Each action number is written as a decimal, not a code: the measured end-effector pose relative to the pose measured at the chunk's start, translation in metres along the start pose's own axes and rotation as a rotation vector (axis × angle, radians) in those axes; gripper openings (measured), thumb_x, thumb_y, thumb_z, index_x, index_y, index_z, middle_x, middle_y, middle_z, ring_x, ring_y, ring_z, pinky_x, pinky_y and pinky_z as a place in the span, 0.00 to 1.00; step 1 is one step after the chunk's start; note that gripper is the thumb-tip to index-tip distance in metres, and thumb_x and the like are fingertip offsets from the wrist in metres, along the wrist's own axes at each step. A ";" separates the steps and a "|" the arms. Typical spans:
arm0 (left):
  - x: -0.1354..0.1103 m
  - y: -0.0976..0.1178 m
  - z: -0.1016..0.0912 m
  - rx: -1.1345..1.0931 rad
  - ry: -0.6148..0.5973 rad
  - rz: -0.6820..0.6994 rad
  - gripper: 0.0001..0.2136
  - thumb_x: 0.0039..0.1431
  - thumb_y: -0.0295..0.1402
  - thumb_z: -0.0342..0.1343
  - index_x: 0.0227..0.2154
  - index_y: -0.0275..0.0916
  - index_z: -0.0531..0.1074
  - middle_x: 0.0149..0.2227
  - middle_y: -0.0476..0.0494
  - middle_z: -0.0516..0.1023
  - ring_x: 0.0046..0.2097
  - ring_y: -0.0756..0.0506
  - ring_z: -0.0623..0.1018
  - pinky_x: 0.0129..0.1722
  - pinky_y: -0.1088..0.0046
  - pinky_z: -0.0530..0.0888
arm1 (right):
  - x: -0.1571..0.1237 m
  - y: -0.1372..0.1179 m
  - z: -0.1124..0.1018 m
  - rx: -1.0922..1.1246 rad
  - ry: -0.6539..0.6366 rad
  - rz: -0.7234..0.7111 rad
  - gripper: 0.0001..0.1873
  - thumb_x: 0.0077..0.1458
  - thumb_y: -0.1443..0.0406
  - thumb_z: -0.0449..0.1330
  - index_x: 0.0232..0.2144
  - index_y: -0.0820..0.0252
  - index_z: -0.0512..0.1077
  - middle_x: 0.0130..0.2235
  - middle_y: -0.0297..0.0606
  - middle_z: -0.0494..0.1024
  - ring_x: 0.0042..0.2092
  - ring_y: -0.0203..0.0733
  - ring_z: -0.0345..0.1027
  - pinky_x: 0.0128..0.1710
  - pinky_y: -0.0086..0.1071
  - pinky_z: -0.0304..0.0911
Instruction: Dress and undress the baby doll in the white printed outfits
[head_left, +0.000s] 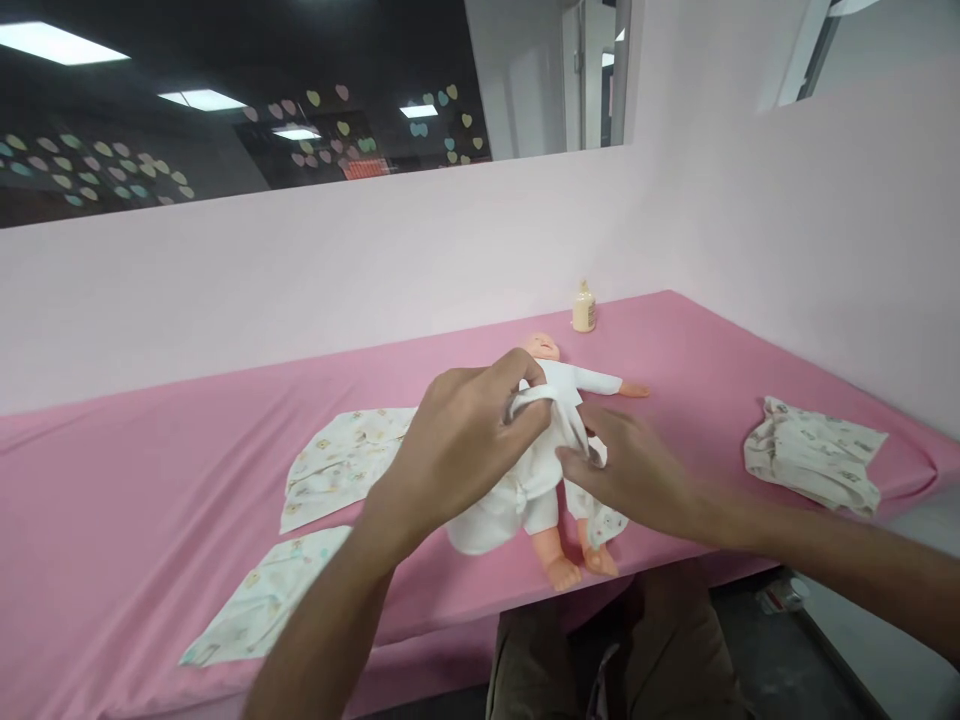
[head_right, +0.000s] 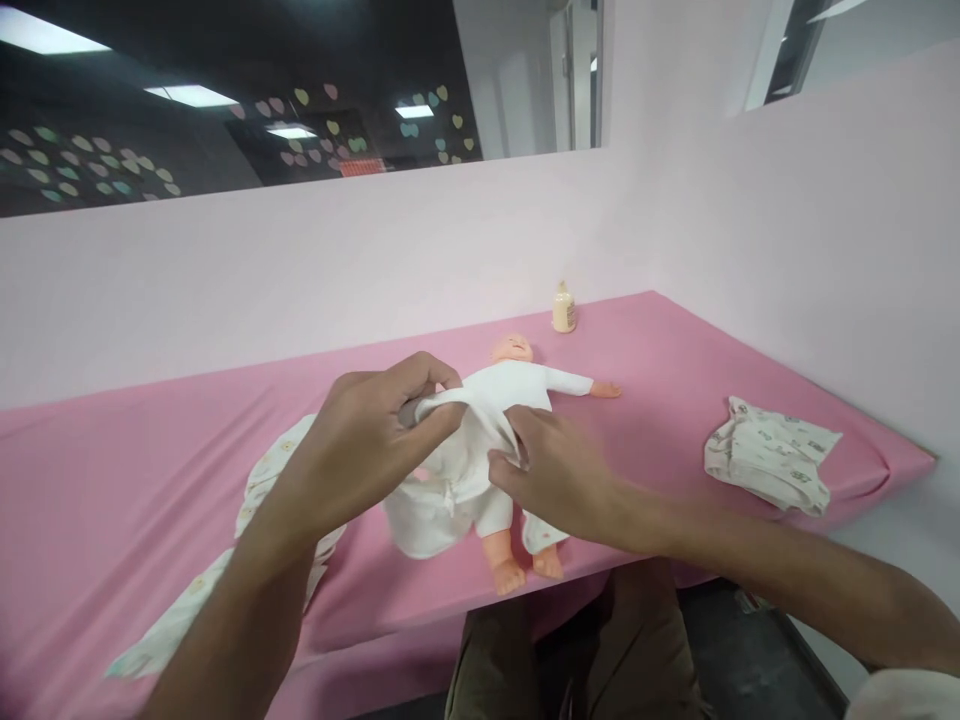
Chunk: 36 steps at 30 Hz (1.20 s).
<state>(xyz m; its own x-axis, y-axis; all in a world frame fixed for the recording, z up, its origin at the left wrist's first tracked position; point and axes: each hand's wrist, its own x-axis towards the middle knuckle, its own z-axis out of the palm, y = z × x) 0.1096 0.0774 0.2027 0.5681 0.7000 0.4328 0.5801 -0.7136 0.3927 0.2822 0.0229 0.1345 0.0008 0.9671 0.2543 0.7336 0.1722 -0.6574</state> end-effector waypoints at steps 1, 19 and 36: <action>-0.004 -0.002 -0.004 -0.002 -0.029 0.006 0.07 0.54 0.34 0.50 0.33 0.41 0.72 0.20 0.54 0.68 0.21 0.53 0.64 0.22 0.79 0.58 | 0.001 0.000 0.005 0.027 0.010 0.006 0.04 0.53 0.65 0.56 0.28 0.59 0.69 0.26 0.33 0.71 0.27 0.36 0.62 0.26 0.30 0.55; -0.077 -0.033 -0.041 -0.035 -0.207 -0.136 0.13 0.53 0.48 0.54 0.31 0.50 0.81 0.22 0.47 0.75 0.24 0.48 0.71 0.24 0.74 0.70 | -0.059 -0.001 0.042 0.137 -0.307 -0.197 0.25 0.52 0.54 0.63 0.50 0.57 0.68 0.47 0.45 0.75 0.48 0.50 0.69 0.48 0.45 0.64; -0.104 -0.062 -0.077 -0.091 0.375 -0.174 0.06 0.50 0.40 0.62 0.27 0.45 0.75 0.26 0.53 0.75 0.26 0.52 0.72 0.20 0.77 0.67 | -0.024 -0.003 0.022 0.283 -0.330 -0.246 0.12 0.64 0.62 0.51 0.36 0.58 0.73 0.32 0.35 0.75 0.33 0.36 0.66 0.33 0.29 0.61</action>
<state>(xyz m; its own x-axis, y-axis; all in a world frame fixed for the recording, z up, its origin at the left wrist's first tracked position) -0.0301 0.0466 0.1957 0.2050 0.7634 0.6125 0.5848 -0.5974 0.5487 0.2652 0.0034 0.1149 -0.3978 0.8912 0.2181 0.4721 0.4027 -0.7842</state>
